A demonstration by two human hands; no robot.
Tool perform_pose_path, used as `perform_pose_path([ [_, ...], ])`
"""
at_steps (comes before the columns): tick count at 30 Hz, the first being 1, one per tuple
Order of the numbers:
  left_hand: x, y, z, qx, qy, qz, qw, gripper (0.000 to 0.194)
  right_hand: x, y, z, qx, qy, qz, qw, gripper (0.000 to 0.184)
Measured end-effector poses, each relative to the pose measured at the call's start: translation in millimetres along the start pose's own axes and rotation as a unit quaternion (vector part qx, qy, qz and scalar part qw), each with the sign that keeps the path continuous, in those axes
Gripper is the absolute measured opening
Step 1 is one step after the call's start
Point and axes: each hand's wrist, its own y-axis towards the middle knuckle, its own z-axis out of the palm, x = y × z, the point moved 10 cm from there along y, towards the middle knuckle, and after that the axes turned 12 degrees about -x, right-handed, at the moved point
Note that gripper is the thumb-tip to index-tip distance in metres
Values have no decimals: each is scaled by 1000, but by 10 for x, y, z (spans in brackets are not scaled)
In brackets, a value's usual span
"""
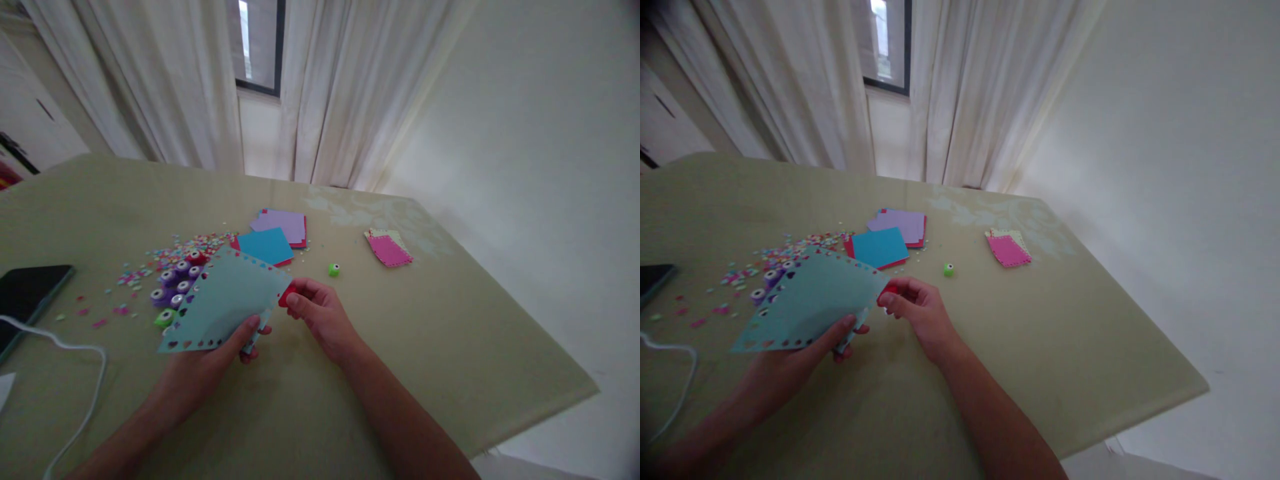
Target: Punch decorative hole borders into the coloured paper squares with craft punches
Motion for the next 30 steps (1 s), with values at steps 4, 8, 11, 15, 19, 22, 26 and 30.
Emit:
perform_pose_path([
  [4, 9, -18, 28, 8, -17, -13, 1000, 43, 4, -8, 4, -1, 7, 2, 1000, 42],
  [8, -49, -15, 22, 7, -32, -17, 999, 44, 5, 2, -7, -4, 10, 0, 1000, 43],
  [11, -62, -9, 4, 3, -27, -20, 999, 45, 3, -6, 5, 0, 8, 3, 1000, 43],
  [15, -22, -18, 12, 6, -26, -16, 1000, 43, 17, -21, 17, -1, 10, 2, 1000, 41],
  [19, -2, -10, 13, 1, -33, -15, 999, 43, 30, -26, 19, 0, 5, 0, 1000, 41],
  [22, -65, 7, -10, -8, -38, -11, 999, 44, 37, -33, 33, 10, -1, -1, 1000, 40],
  [26, -135, 2, -4, 1, -47, -16, 999, 43, 28, -32, 20, 4, 2, 2, 1000, 39],
  [30, -105, -3, 11, 8, -47, -18, 999, 43, 18, -23, 5, 0, -1, 0, 1000, 39],
])
